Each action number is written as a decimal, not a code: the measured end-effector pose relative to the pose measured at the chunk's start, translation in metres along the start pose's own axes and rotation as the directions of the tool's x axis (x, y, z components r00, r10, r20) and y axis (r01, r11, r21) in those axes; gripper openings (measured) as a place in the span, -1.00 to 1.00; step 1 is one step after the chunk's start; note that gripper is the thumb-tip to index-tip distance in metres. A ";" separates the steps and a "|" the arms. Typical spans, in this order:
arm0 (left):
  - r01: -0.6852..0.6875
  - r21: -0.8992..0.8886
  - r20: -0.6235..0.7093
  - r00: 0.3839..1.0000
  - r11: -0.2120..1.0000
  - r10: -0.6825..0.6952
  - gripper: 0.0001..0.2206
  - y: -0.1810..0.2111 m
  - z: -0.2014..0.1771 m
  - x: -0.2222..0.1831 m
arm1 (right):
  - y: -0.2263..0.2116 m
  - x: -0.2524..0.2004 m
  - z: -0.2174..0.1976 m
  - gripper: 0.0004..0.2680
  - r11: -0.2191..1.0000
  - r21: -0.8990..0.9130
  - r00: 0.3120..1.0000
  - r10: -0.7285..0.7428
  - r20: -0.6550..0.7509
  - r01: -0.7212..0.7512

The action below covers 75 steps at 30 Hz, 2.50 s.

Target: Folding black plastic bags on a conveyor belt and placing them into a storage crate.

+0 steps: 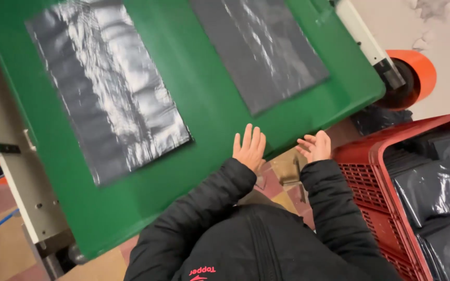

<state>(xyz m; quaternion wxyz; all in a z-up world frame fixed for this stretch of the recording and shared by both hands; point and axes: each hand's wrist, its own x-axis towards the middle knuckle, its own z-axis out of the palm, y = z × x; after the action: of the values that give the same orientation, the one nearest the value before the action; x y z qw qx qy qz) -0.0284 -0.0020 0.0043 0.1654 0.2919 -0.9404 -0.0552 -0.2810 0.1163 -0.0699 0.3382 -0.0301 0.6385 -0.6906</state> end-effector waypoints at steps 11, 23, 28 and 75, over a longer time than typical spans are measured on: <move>-0.302 -0.222 -0.052 0.953 0.927 0.298 -0.81 0.028 0.038 0.057 | 0.005 0.011 -0.087 -0.46 0.972 0.235 0.895 -0.075 0.439 -0.033; 0.227 -0.829 0.222 0.972 0.511 -0.072 -0.81 -0.094 -0.102 0.133 | -0.100 0.103 -0.014 -0.67 0.916 -0.213 0.913 -0.268 0.308 0.340; 0.232 -0.860 0.064 0.933 0.455 -0.355 -0.72 -0.211 0.005 0.182 | -0.145 0.203 0.121 -0.62 0.926 -0.213 0.782 -0.123 0.611 0.312; 0.232 0.108 -0.268 0.943 0.967 -0.197 -0.31 -0.053 0.145 0.114 | -0.096 0.016 0.211 -0.63 0.127 -0.499 0.512 -0.101 0.853 0.857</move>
<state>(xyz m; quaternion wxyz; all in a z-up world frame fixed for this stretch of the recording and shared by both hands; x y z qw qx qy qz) -0.1380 -0.1092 -0.1112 0.2573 0.4082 -0.8753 0.0302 -0.2347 -0.0776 0.0486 0.1796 -0.6718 0.6847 -0.2183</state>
